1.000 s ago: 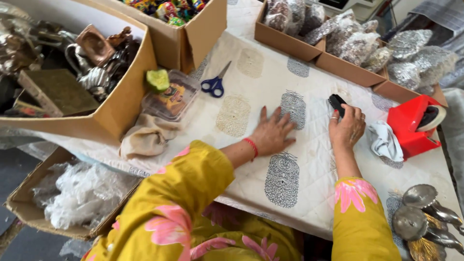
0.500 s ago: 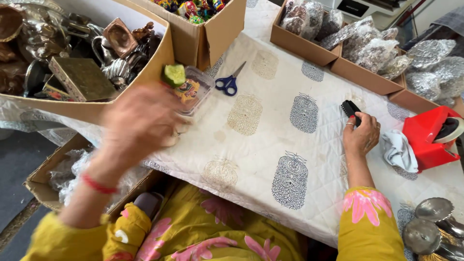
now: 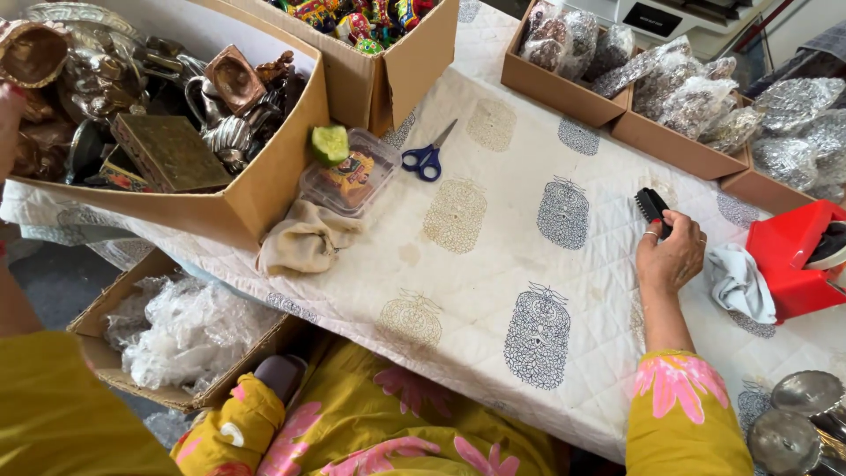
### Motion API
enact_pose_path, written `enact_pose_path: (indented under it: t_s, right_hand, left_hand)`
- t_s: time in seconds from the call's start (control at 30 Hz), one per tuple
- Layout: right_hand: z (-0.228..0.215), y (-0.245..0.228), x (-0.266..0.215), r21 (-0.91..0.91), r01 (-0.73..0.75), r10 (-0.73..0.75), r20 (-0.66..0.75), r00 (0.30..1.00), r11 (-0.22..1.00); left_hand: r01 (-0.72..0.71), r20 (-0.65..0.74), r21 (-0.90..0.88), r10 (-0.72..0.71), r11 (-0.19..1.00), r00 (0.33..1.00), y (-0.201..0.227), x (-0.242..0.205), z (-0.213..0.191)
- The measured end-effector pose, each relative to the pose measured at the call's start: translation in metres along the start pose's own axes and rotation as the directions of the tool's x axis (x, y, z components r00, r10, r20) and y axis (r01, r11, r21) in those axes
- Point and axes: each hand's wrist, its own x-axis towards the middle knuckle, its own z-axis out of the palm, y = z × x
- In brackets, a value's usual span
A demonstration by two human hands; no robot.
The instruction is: Polishing a brass figurine with a small brush and cloth.
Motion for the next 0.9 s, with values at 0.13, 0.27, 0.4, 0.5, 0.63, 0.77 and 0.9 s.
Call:
enact_pose_path:
  t_s: [0.13,0.27,0.4,0.5,0.63,0.77,0.9]
  right_hand:
    - [0.001,0.001,0.0,-0.017,-0.005,0.005,0.009,1.0,1.0]
    - [0.002,0.002,0.0,-0.027,-0.011,0.011,0.02,1.0,1.0]
    - [0.0,0.0,0.0,-0.028,-0.014,0.015,0.019,1.0,1.0]
    - [0.003,0.003,0.0,-0.025,-0.003,0.003,0.01,1.0,1.0]
    - [0.002,0.002,-0.001,-0.024,0.0,0.0,0.005,1.0,1.0]
    - [0.003,0.004,-0.001,-0.032,-0.026,0.027,0.018,0.999,0.999]
    - [0.002,0.002,0.0,-0.018,-0.049,0.049,0.013,0.999,0.999]
  left_hand:
    - [0.108,0.053,0.016,-0.108,0.994,0.993,-0.033,0.019,0.045]
    - [0.211,0.103,0.038,-0.214,0.977,0.971,0.012,0.023,-0.003]
    - [-0.051,0.112,0.036,0.047,0.998,0.993,0.06,0.039,-0.046]
    - [0.06,0.238,-0.023,-0.053,0.998,0.97,0.087,0.055,-0.065]
    - [0.113,0.284,-0.009,-0.106,0.994,0.953,0.113,0.065,-0.077]
    - [0.034,0.284,0.171,-0.082,0.985,0.955,0.112,0.063,-0.067]
    - [0.065,0.24,0.107,-0.09,0.992,0.967,0.11,0.057,-0.066]
